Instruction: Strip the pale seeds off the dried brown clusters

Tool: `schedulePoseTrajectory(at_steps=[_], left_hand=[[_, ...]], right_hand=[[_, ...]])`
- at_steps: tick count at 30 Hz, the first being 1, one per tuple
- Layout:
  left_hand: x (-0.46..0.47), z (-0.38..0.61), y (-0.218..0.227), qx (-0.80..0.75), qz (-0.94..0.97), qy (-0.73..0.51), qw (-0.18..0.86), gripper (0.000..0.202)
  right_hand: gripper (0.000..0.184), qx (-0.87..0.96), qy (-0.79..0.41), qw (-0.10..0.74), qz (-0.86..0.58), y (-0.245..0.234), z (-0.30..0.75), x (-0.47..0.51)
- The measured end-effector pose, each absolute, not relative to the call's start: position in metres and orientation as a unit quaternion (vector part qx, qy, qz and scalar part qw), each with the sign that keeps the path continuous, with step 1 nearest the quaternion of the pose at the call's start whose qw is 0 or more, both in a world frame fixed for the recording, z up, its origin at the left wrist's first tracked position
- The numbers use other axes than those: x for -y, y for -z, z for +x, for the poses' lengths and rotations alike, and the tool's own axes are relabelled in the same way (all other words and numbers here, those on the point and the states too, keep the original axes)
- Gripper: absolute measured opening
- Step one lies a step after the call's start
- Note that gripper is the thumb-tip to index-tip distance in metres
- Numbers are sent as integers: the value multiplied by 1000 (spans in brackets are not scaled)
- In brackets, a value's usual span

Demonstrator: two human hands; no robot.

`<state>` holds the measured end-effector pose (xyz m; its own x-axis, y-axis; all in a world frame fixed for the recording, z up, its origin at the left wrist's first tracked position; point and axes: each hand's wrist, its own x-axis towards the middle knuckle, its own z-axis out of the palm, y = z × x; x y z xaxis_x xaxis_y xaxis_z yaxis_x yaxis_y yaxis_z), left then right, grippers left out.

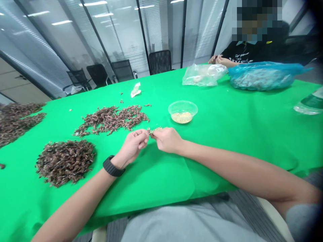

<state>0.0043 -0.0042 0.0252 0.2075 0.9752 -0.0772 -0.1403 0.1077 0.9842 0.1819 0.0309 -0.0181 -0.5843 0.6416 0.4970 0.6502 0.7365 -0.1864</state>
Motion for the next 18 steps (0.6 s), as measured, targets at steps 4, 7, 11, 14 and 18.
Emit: schedulePoseTrajectory(at_steps=[4, 7, 11, 14, 18], left_hand=[[6, 6, -25, -451, 518, -476, 549, 12], [8, 5, -25, -457, 552, -475, 511, 7], [10, 5, -27, -465, 586, -472, 466, 8], [13, 7, -28, -473, 598, -468, 446, 12], [14, 8, -28, -472, 610, -468, 432, 14]], right_hand=[[22, 888, 7, 281, -364, 19, 181, -31], [23, 887, 4, 288, -360, 20, 181, -31], [21, 888, -5, 291, -357, 21, 181, -30], [19, 887, -15, 293, -357, 21, 181, -30], [18, 886, -30, 302, -351, 21, 180, -29]])
